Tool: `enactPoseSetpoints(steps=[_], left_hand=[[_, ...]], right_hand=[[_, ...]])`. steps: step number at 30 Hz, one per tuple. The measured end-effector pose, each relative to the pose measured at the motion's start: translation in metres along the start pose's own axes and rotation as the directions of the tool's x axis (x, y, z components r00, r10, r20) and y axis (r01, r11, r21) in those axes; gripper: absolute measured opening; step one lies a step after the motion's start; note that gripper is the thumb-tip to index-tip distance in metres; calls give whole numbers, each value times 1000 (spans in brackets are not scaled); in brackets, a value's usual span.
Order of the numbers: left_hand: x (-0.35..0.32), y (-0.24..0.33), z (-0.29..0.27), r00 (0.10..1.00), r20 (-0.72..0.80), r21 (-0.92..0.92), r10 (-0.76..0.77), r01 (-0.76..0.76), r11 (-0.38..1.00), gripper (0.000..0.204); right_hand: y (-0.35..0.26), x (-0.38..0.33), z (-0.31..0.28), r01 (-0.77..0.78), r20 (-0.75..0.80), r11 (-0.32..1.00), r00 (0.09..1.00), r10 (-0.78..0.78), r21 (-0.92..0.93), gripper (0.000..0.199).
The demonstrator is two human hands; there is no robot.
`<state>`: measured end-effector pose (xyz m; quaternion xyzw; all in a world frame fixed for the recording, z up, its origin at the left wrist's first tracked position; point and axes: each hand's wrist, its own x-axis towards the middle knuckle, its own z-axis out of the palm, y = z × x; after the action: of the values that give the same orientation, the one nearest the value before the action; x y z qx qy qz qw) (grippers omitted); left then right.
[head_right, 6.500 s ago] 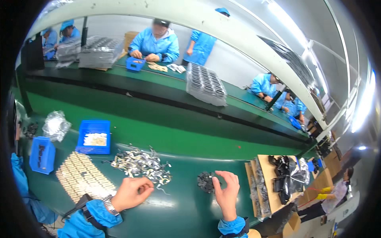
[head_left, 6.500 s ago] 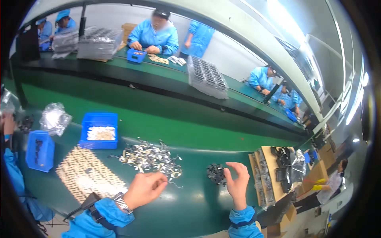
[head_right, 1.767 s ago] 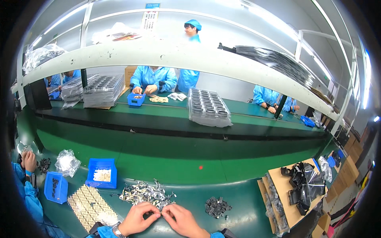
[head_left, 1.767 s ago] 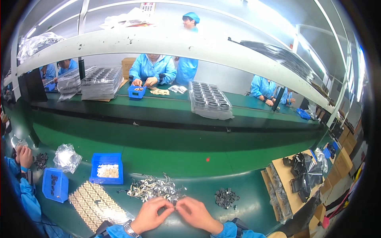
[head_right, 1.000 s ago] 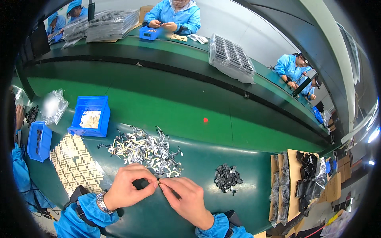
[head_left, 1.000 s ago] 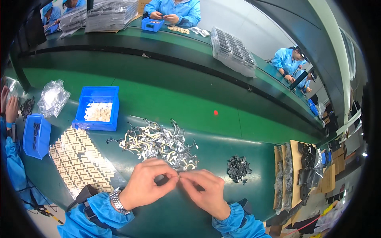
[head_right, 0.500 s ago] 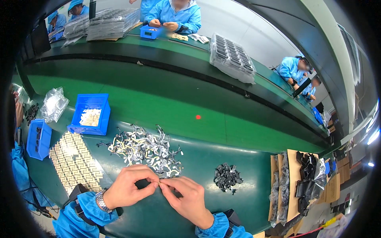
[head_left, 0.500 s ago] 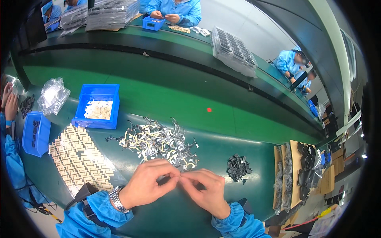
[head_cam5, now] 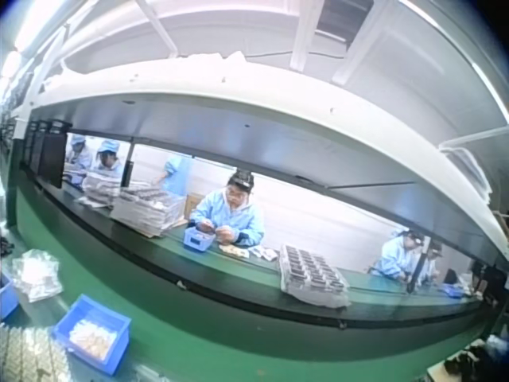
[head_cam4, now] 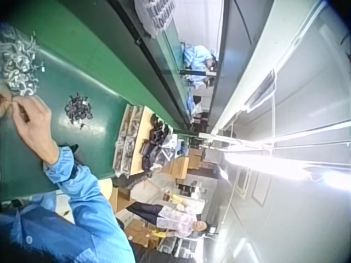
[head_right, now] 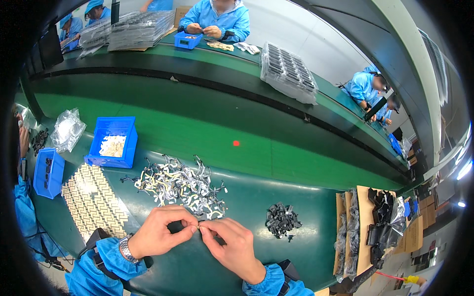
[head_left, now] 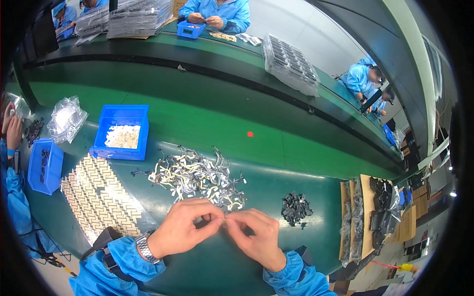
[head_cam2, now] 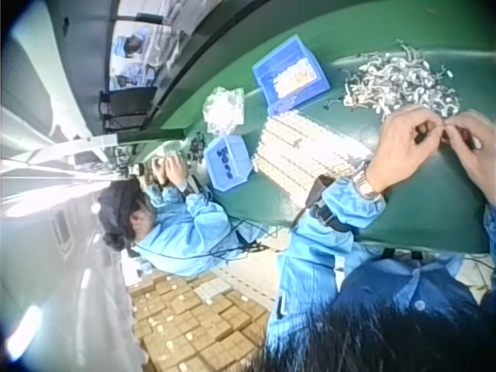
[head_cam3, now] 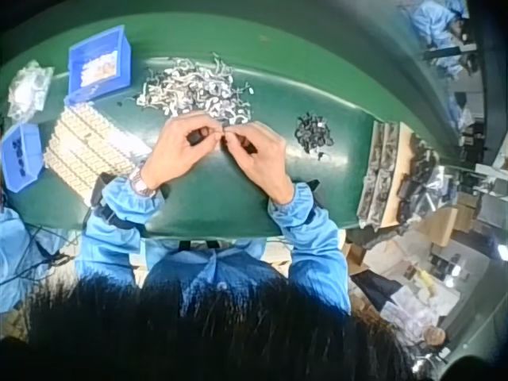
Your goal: Sorting and assembling small metal components at a factory workbench in a manufacturing environment.
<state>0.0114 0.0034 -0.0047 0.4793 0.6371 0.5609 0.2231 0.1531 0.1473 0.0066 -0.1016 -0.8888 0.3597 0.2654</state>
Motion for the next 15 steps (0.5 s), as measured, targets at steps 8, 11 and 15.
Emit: enactPoseSetpoints(steps=[8,11,15], left_hand=[[0,-2,1,1000,4,-3,-15,15,1000,8],[0,-1,0,1000,7,-13,-14,14,1000,8],[-1,-2,0,1000,18,0,-15,15,1000,8]], right_hand=[[0,-1,1,5,8,1000,1000,-5,12,15],[-1,-1,0,19,6,1000,1000,-19,1,15],[-1,-1,0,15,7,1000,1000,-15,3,14]])
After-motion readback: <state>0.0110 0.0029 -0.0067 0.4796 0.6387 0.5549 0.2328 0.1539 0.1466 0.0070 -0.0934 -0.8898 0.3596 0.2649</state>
